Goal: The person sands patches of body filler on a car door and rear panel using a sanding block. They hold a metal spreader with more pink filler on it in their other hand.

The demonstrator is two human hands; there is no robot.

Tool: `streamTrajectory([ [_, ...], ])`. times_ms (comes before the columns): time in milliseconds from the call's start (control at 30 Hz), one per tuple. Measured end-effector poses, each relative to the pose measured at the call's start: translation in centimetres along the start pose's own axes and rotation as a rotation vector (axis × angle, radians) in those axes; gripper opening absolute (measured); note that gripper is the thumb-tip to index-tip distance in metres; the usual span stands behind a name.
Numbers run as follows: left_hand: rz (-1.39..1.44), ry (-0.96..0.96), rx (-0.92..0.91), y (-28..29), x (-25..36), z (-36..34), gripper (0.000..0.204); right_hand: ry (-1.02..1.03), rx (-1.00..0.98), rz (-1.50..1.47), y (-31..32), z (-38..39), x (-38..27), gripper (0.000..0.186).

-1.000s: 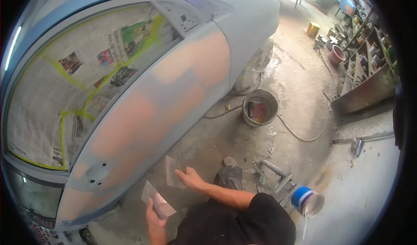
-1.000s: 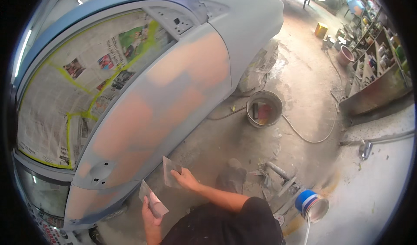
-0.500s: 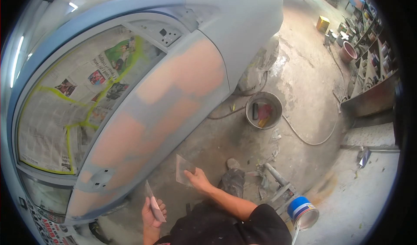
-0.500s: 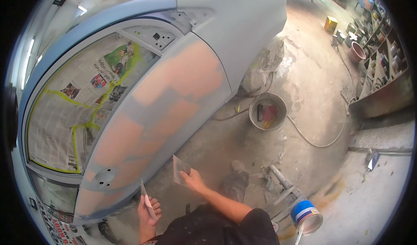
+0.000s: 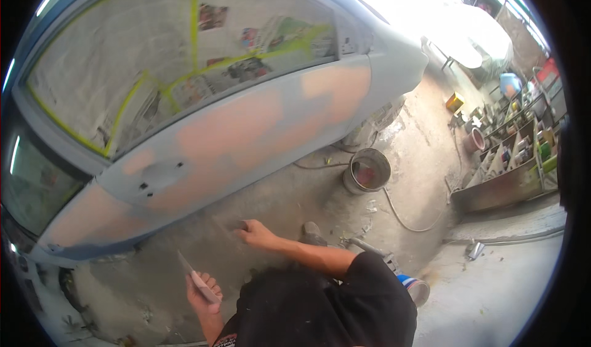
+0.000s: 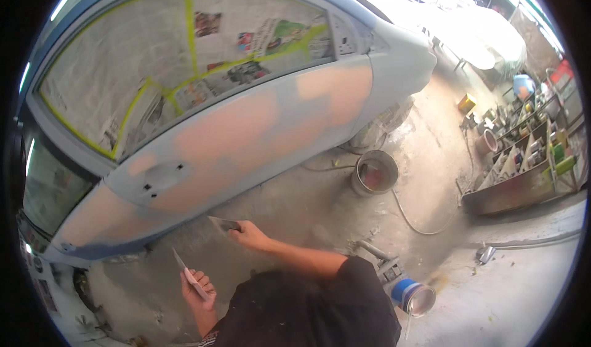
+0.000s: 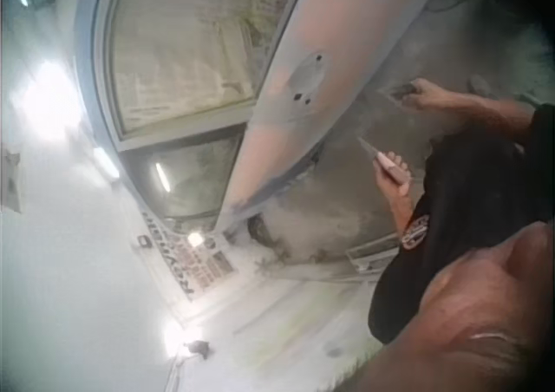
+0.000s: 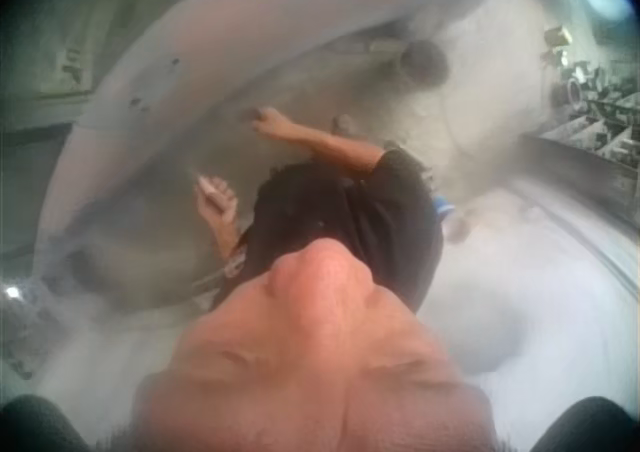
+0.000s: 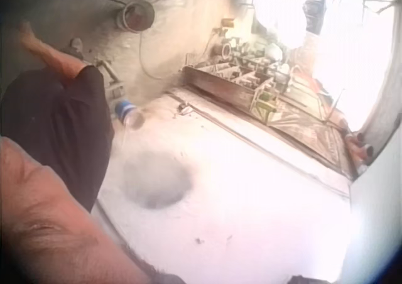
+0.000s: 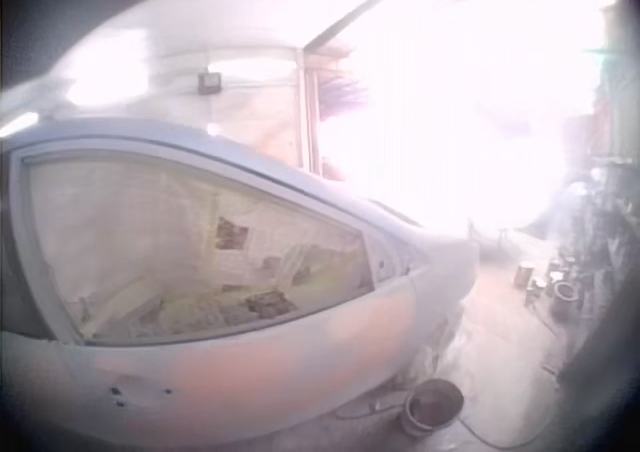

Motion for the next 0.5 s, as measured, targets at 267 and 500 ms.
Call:
streamTrajectory([
  [267, 0.38, -0.179, 0.028, 12.2, 13.1, 9.9, 0.035, 0.09, -0.273, 0.361, -20.3, -1.2, 3.4, 0.033],
  [500, 0.414, -0.213, -0.206, 16.2, 22.9, 13.0, 0.038, 0.099, -0.264, 0.478, -28.4, -3.3, 0.4, 0.041],
])
Point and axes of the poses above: each hand's wrist, its own z-axis away from the middle knuckle, its own y-axis out of the back of the hand, x = y × z, the point moved 6 cm from there along -z, towards the middle knuckle, and after that the axes turned 4 degrees about -x, right-handed, at the moved point
